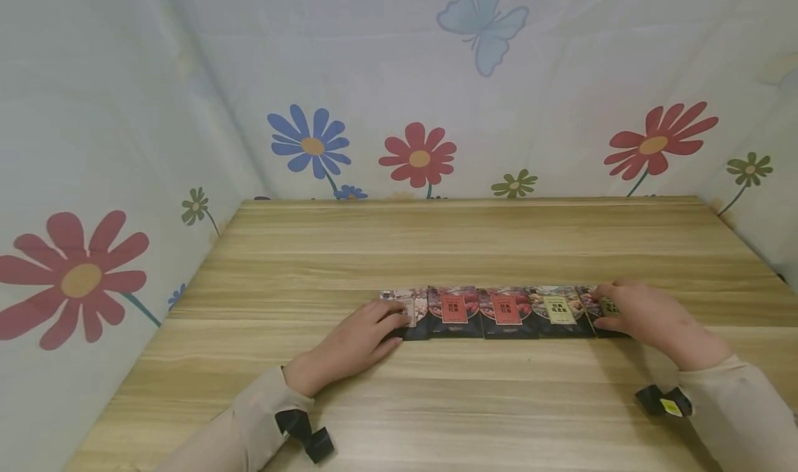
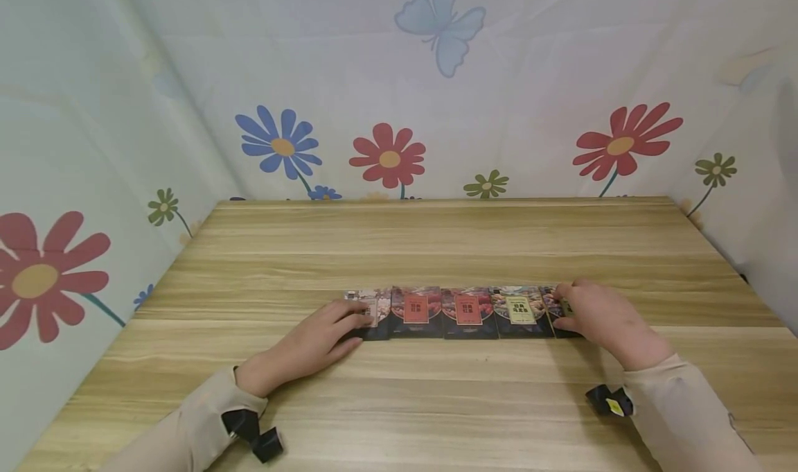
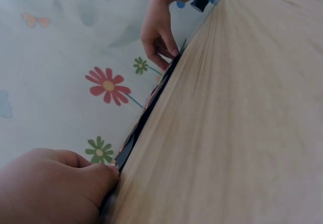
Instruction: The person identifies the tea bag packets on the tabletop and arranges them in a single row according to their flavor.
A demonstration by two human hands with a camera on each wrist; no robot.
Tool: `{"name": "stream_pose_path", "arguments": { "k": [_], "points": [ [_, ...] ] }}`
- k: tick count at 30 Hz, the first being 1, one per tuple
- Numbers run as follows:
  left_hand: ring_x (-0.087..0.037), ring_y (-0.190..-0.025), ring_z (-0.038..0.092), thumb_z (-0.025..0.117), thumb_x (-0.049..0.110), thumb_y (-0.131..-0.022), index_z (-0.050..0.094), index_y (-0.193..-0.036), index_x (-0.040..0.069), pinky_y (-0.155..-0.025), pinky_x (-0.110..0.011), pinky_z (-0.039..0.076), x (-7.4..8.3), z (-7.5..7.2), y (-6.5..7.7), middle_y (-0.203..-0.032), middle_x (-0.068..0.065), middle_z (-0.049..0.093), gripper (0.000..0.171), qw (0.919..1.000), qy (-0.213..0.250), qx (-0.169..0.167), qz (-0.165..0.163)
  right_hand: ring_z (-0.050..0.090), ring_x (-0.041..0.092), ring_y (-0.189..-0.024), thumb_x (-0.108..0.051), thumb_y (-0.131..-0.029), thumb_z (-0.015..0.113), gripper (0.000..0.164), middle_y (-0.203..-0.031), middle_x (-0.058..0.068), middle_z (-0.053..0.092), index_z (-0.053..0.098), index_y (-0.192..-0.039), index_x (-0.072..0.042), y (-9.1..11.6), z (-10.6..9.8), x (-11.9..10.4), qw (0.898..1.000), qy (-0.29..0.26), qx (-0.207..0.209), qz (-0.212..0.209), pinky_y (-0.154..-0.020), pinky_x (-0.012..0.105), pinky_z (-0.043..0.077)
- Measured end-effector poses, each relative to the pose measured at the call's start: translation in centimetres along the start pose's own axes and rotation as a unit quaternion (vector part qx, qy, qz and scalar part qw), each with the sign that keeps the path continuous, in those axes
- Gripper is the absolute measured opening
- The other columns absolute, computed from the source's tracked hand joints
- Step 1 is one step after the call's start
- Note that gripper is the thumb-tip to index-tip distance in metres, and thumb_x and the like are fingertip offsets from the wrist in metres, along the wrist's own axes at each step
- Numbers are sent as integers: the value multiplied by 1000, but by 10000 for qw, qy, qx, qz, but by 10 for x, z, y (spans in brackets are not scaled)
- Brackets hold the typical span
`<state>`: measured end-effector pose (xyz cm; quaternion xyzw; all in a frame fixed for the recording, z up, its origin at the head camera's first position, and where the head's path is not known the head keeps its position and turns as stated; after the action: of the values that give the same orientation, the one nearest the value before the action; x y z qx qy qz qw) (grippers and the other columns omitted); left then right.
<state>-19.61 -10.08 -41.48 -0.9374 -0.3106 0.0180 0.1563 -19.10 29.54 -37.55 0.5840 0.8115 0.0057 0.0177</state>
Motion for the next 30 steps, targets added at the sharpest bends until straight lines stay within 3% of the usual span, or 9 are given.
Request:
{"name": "stream_pose_path", "arguments": {
  "k": [18,30],
  "points": [
    [-26,-120,55,60,26,-94,62,-122,12,-103,-40,48,1,1,0,-130,-11,58,31,10000,71,-56,-32,65,40,-84,-29,-78,77,48,-101,25,64,64,-113,1,0,1,2,9997,-140,-141,115,-70,53,54],
    [-26,-120,55,60,26,-94,62,-122,11,-104,-41,47,0,-2,-2,-130,-12,57,32,9997,8,-249,-58,64,43,-93,-29,-78,78,49,-109,29,63,64,-114,1,-4,2,2,9992,-353,-141,80,-75,55,54]
  ]
}}
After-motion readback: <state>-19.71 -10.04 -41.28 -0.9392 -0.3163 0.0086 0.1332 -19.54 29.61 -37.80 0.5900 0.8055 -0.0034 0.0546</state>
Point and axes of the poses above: each hand's wrist, its own y-axis away from the middle knuckle, its own z-axis out of the palm, x = y × z, the point moved 4 cm from there along -y, towards the middle knuckle
